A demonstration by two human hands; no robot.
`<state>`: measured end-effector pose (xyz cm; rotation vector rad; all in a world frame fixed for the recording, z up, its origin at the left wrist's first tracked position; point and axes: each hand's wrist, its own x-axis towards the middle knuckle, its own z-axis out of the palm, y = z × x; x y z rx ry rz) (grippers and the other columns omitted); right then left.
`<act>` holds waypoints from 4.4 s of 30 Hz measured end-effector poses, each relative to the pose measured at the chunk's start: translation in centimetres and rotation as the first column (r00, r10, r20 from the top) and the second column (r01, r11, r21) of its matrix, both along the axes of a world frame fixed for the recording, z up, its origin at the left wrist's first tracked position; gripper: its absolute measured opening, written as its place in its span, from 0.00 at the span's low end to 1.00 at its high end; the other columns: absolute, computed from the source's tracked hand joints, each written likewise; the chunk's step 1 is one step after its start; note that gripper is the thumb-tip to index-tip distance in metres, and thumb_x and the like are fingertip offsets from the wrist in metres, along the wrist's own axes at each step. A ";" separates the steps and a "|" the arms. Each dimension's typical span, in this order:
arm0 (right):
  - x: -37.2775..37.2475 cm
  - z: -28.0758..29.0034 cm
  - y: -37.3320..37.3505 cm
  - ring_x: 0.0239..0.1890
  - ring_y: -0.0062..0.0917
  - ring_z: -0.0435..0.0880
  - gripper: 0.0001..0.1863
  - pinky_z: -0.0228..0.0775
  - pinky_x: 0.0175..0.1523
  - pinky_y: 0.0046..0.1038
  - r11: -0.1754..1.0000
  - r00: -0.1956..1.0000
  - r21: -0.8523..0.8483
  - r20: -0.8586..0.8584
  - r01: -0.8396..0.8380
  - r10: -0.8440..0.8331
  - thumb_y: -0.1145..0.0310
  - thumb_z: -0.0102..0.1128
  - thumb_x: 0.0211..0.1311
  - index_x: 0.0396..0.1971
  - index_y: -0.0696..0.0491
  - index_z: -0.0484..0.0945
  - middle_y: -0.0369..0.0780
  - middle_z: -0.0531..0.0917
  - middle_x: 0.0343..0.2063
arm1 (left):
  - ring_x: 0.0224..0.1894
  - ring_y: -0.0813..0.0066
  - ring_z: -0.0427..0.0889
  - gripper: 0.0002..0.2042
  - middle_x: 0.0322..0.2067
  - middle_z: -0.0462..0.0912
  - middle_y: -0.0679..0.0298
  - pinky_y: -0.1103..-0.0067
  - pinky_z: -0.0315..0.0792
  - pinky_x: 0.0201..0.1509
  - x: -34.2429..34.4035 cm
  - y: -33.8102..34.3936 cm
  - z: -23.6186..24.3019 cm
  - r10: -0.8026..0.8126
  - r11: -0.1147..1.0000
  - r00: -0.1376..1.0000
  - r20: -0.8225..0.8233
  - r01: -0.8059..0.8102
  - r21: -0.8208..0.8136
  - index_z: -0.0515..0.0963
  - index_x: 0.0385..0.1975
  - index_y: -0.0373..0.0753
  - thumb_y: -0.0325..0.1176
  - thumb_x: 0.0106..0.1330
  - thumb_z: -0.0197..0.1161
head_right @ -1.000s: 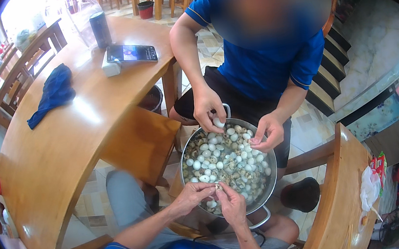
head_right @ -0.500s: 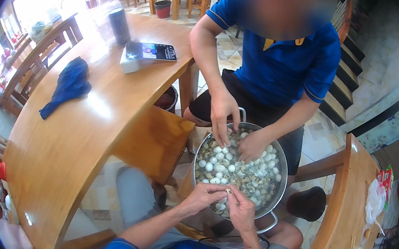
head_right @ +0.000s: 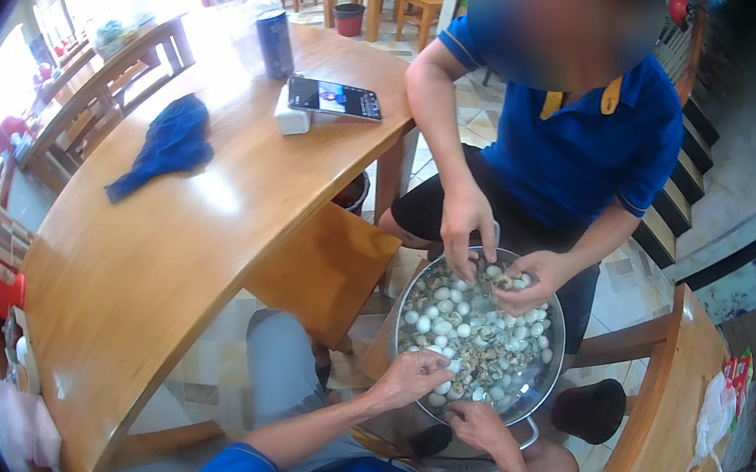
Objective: The person peels small boiled eggs by hand, removing the shells and placing the peeled eggs into a metal pot. A second person sits across the table and also peels eggs into the same pot.
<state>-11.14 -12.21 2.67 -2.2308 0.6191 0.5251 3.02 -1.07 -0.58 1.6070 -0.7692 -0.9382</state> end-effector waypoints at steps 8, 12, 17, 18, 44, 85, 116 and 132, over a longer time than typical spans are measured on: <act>0.1 0.2 0.0 0.29 0.30 0.80 0.14 0.69 0.36 0.27 0.984 0.981 -0.019 0.091 0.175 -0.172 0.66 0.54 0.54 0.38 0.58 0.77 0.46 0.81 0.26 | 0.37 0.72 0.77 0.15 0.33 0.79 0.53 0.78 0.70 0.41 -0.6 0.2 0.7 -0.040 0.998 0.996 -0.076 0.036 -0.047 0.74 0.39 0.28 0.34 0.59 0.56; 0.5 -0.1 0.5 0.26 0.20 0.78 0.13 0.68 0.31 0.20 0.808 0.725 0.356 0.367 0.469 -0.583 0.72 0.51 0.57 0.41 0.61 0.73 0.41 0.80 0.24 | 0.36 0.77 0.75 0.15 0.32 0.80 0.58 0.80 0.70 0.41 -0.8 0.2 1.1 -0.141 0.988 0.980 -0.139 0.129 -0.090 0.74 0.42 0.28 0.34 0.61 0.55; 1.9 -0.1 2.0 0.25 0.17 0.77 0.13 0.67 0.30 0.17 0.694 0.566 0.557 0.419 0.457 -0.710 0.75 0.50 0.59 0.43 0.62 0.71 0.38 0.79 0.24 | 0.35 0.83 0.73 0.15 0.32 0.79 0.64 0.84 0.68 0.39 -0.4 0.2 0.4 -0.120 0.989 0.939 -0.321 0.083 -0.125 0.74 0.44 0.32 0.34 0.62 0.56; 2.1 0.0 2.2 0.25 0.20 0.78 0.12 0.68 0.34 0.18 0.702 0.561 0.578 0.445 0.416 -0.699 0.76 0.49 0.59 0.42 0.62 0.72 0.39 0.79 0.24 | 0.34 0.84 0.72 0.15 0.32 0.79 0.65 0.85 0.68 0.39 -0.3 0.1 0.3 -0.109 0.990 0.944 -0.312 0.075 -0.120 0.74 0.44 0.32 0.34 0.62 0.56; 3.5 0.6 3.6 0.29 0.39 0.78 0.07 0.69 0.34 0.33 0.852 0.620 -0.212 0.768 0.479 -0.158 0.81 0.53 0.51 0.31 0.62 0.75 0.47 0.78 0.27 | 0.35 0.81 0.75 0.12 0.30 0.78 0.62 0.83 0.70 0.39 -0.8 0.2 1.3 0.087 0.981 0.970 -0.227 -0.123 -0.152 0.73 0.40 0.30 0.30 0.59 0.56; 2.7 1.3 2.6 0.26 0.35 0.79 0.08 0.70 0.31 0.29 0.898 0.581 -0.049 0.778 0.437 -0.240 0.81 0.54 0.49 0.31 0.62 0.74 0.46 0.77 0.26 | 0.31 0.81 0.75 0.10 0.30 0.77 0.63 0.84 0.71 0.37 -0.2 0.3 1.7 -0.014 0.975 0.851 -0.525 -0.106 -0.197 0.73 0.39 0.30 0.25 0.59 0.56; 1.7 -1.1 0.5 0.22 0.31 0.79 0.02 0.69 0.28 0.29 0.765 0.629 0.042 0.540 0.643 -0.559 0.78 0.51 0.49 0.25 0.60 0.72 0.45 0.77 0.19 | 0.34 0.72 0.79 0.08 0.35 0.77 0.58 0.79 0.74 0.40 -0.3 0.5 1.2 -0.103 0.962 0.794 -0.599 -0.072 -0.262 0.72 0.38 0.31 0.24 0.59 0.54; 2.2 1.3 1.5 0.27 0.36 0.79 0.08 0.72 0.30 0.29 0.911 0.695 -0.244 0.716 0.333 -0.062 0.78 0.56 0.47 0.31 0.60 0.75 0.45 0.78 0.27 | 0.26 0.82 0.73 0.10 0.28 0.77 0.62 0.84 0.69 0.32 -0.1 0.3 1.2 -0.030 0.977 0.825 -0.565 -0.096 -0.191 0.73 0.38 0.30 0.25 0.58 0.56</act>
